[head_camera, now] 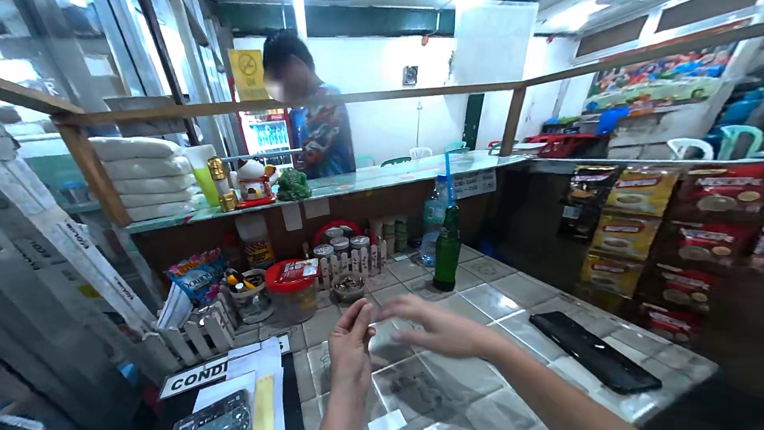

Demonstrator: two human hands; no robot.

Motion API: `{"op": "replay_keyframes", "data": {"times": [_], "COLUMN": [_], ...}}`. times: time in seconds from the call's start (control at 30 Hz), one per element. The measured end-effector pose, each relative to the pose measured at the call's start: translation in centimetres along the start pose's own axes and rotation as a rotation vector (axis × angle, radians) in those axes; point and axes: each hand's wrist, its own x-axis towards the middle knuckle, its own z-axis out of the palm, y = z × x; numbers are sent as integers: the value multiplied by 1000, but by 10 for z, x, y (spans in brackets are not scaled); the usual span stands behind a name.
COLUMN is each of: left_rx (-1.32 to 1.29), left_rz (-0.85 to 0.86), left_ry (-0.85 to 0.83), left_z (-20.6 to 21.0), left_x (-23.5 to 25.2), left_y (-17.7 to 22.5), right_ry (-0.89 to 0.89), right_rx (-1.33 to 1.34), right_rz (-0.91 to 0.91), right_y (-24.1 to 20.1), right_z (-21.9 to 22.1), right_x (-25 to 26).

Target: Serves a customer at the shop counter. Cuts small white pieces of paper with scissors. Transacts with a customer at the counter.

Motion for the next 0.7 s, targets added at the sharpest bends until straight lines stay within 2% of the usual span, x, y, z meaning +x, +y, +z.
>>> {"op": "replay_keyframes", "data": {"times": [0.07, 0.1, 0.23, 0.3, 0.37, 0.43, 0.53, 0.6, 0.7], "left_rx": [-42, -60, -20, 48, 119, 162, 208, 249, 305], "left_rz": [4, 2, -52, -85, -126, -155, -139, -118, -66], "left_ry": [1, -4, -19, 7, 59, 96, 108, 106, 77], "left_z": [0, 0, 5, 6, 4, 3, 1, 0, -2], "left_x": [-1, -2, -6, -5, -3, -1, 3, 3, 3], "left_y": [-3, -4, -8, -10, -13, -14, -11, -9, -6], "right_ry": [-58, -11, 500, 738, 875, 837, 599, 527, 533], "right_rx": [6, -24, -281, -400, -531, -529, -369, -350, -372], "right_rz": [50, 96, 350, 469, 546, 652, 816, 837, 759], "right_y": [3, 6, 29, 33, 34, 40, 41, 38, 39], "right_z": [18, 28, 66, 66, 60, 57, 50, 51, 53], "right_x": [-56, -81, -146, -158, -165, -175, -174, -169, -169]}}
